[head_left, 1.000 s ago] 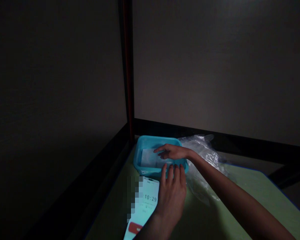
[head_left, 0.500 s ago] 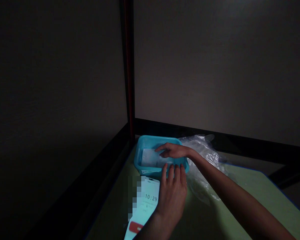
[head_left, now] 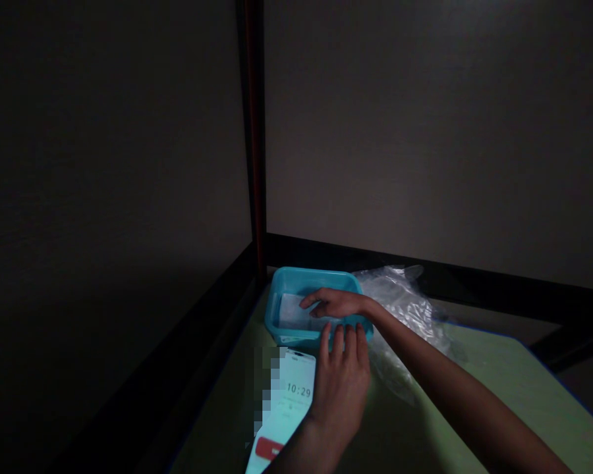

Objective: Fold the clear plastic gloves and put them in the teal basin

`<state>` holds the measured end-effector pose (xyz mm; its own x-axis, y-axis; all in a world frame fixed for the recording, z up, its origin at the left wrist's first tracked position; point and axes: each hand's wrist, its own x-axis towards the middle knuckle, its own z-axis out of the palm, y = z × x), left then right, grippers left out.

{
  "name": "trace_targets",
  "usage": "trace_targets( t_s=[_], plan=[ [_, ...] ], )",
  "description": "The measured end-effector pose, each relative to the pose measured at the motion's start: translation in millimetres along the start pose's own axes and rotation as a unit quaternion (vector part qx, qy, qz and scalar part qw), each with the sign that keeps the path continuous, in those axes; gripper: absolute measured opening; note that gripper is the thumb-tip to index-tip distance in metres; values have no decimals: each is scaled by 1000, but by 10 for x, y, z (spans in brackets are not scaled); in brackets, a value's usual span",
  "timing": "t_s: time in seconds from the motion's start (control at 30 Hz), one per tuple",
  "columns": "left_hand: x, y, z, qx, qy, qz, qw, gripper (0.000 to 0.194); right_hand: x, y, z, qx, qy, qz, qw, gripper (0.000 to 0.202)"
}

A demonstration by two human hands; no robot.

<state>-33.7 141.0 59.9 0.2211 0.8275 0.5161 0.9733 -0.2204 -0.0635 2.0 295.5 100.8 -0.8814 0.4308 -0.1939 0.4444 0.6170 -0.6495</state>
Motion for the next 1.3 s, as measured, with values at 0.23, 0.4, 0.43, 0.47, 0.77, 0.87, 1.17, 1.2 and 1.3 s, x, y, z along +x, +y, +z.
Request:
trace_targets(
  t_s=[0.23, 0.4, 0.43, 0.47, 0.77, 0.87, 1.17, 1.2, 1.3],
  plan=[
    [-6, 7, 11, -9, 18, -4, 1000, 47, -26, 33, -59, 5, 3, 1, 1000, 36],
    [2, 10, 4, -7, 18, -10, 1000, 46, -33, 13, -19, 13, 9, 1, 1000, 35],
    [4, 9, 4, -7, 17, -10, 1000, 46, -36, 3, -11, 16, 13, 0, 1000, 35],
    [5, 9, 4, -7, 15, -9, 1000, 46, -43, -9, -9, 19, 18, -2, 1000, 35],
    [9, -4, 37, -4, 25, -2, 1000, 44, -416, -162, -172, 58, 99, -31, 993, 31],
    [8, -10, 50, -5, 24, 2, 1000, 46, -666, -187, -213, 65, 136, -37, 988, 28],
    [-22, -50, 53, -20, 23, 21, 999, 38, -1625, -216, -130, -2, 251, -16, 968, 25],
    [-23, -57, 52, -21, 19, 26, 999, 39, -1739, -201, -104, -11, 265, 1, 964, 25],
    [-23, -76, 50, -17, 17, 37, 999, 41, -2056, -120, -3, -16, 297, 52, 953, 28]
  ],
)
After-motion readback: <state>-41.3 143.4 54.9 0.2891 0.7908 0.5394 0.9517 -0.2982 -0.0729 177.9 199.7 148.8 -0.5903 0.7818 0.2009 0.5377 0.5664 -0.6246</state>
